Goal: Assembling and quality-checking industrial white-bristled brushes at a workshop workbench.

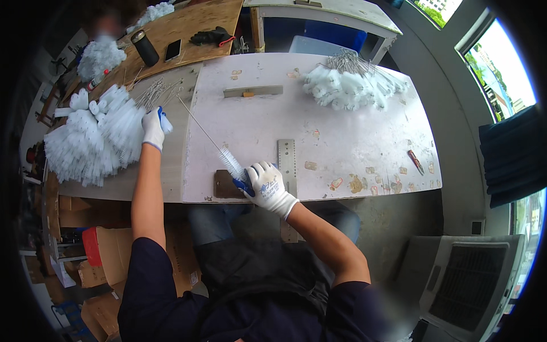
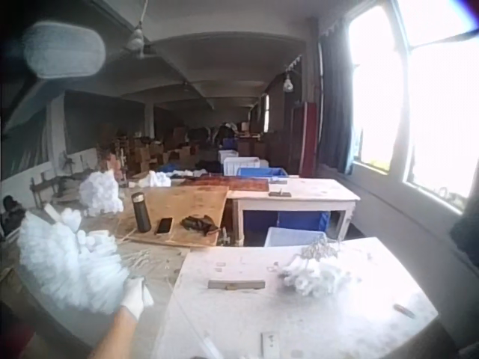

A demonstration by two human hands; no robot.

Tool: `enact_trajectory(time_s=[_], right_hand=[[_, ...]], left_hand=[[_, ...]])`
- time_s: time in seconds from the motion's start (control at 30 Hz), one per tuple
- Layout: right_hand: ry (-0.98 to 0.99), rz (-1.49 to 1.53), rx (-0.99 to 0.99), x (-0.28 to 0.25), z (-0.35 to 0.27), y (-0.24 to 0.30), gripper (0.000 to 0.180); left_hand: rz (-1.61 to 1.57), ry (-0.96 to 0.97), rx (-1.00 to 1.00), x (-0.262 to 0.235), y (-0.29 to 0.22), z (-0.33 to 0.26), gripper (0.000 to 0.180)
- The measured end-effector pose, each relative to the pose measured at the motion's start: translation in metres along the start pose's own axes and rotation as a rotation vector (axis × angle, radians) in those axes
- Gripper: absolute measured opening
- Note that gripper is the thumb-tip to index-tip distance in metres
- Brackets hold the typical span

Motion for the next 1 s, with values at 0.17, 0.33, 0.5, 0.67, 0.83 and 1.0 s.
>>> enact_trajectory(time_s=[0.17,0.33,0.5,0.67,0.83,1.0], right_hand=[[-0.224,0.228,0.271,-0.01,-0.007,-0.028,0.031],[-0.403,0.503,0.638,-0.046,-0.015,-0.093,0.015],[-0.582,0.496,0.727,-0.126,-0.005,-0.215,0.015],[-0.496,0.408,0.838,-0.157,0.001,-0.261,0.017],[-0.54,0.461,0.857,-0.155,-0.004,-0.251,0.019],[-0.727,0.178,0.732,-0.197,0.015,-0.233,0.024]], left_hand=[[-0.293,0.406,-0.319,-0.007,0.006,-0.089,0.025],[-0.124,0.452,-0.339,-0.031,0.001,-0.141,0.033],[-0.118,0.428,-0.23,-0.021,-0.006,-0.168,0.028],[-0.212,0.428,-0.194,-0.005,-0.004,-0.198,0.025],[-0.201,0.539,-0.283,0.015,0.007,-0.226,0.025],[-0.161,0.494,-0.255,0.016,0.017,-0.231,0.024]])
Point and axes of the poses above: each hand's wrist, its own z-axis towards the middle knuckle, its own x-axis out of the palm, y = z × x, the point moved 7 cm from there along z, towards the middle knuckle, and after that the axes turned 3 degrees about y, right-handed, at the moved point
